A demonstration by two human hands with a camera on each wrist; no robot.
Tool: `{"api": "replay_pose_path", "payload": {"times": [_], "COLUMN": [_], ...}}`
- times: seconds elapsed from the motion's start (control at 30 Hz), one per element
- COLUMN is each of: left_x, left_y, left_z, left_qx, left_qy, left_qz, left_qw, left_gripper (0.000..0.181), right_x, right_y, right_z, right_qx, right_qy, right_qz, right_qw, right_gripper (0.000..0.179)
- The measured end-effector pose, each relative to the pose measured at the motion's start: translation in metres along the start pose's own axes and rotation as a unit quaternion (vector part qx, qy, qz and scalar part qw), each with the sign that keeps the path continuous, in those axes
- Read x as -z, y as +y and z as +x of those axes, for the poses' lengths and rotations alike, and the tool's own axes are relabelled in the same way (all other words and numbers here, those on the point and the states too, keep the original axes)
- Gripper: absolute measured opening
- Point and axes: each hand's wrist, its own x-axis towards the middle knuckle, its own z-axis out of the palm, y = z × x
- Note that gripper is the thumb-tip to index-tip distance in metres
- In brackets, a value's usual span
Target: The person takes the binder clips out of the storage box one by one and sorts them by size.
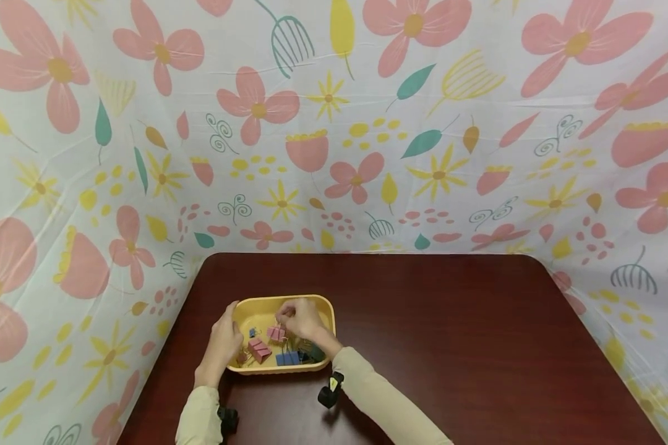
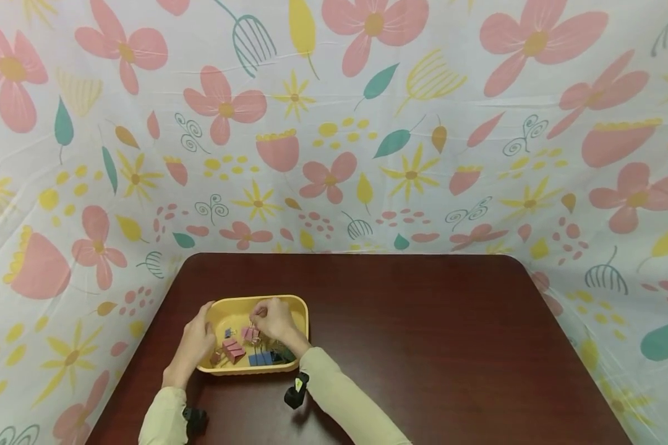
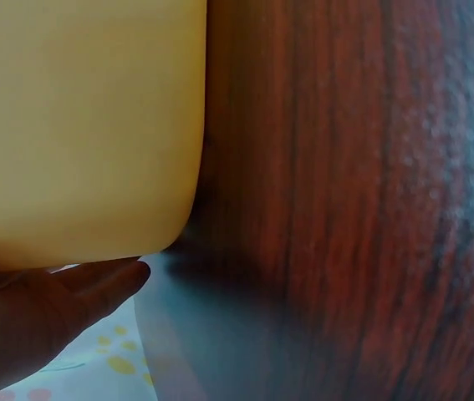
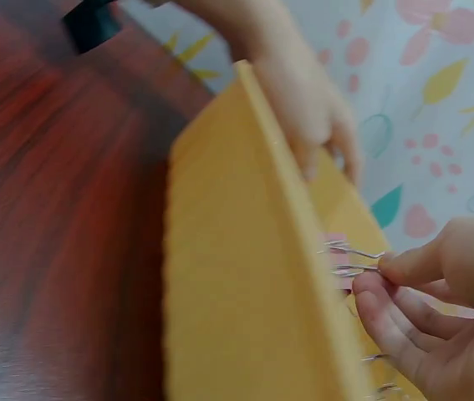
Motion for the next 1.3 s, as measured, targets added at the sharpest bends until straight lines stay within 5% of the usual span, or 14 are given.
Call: {"api": "replay_pose_path", "payload": {"times": [0.2,0.63,1.3], "left_x": [0.0,-0.001,0.004], "left_y": [0.001,0.004,0.002], "left_z": [0.0,-0.001,-0.001], "left_qx": [0.001,-0.002,0.005], "left_qy": [-0.002,-0.003,-0.017], "left_qz": [0.0,-0.001,-0.004], "left_qw": [1.0,1.0,0.9998], "left_gripper": [0.055,0.055,0.056], "right_x": [0.03,0.092,0.132], "right_y": [-0.008,-0.011,0.011], "right_z": [0.011,0.016,-0.015], "right_qx": [0.0,-0.004,-0.016], "right_qy": [0.016,0.075,0.08], "right_qz": [0.058,0.037,-0.001], "right_qw": [0.9982,0.9965,0.9966], "right_gripper": [0.012,0.012,0.013]}}
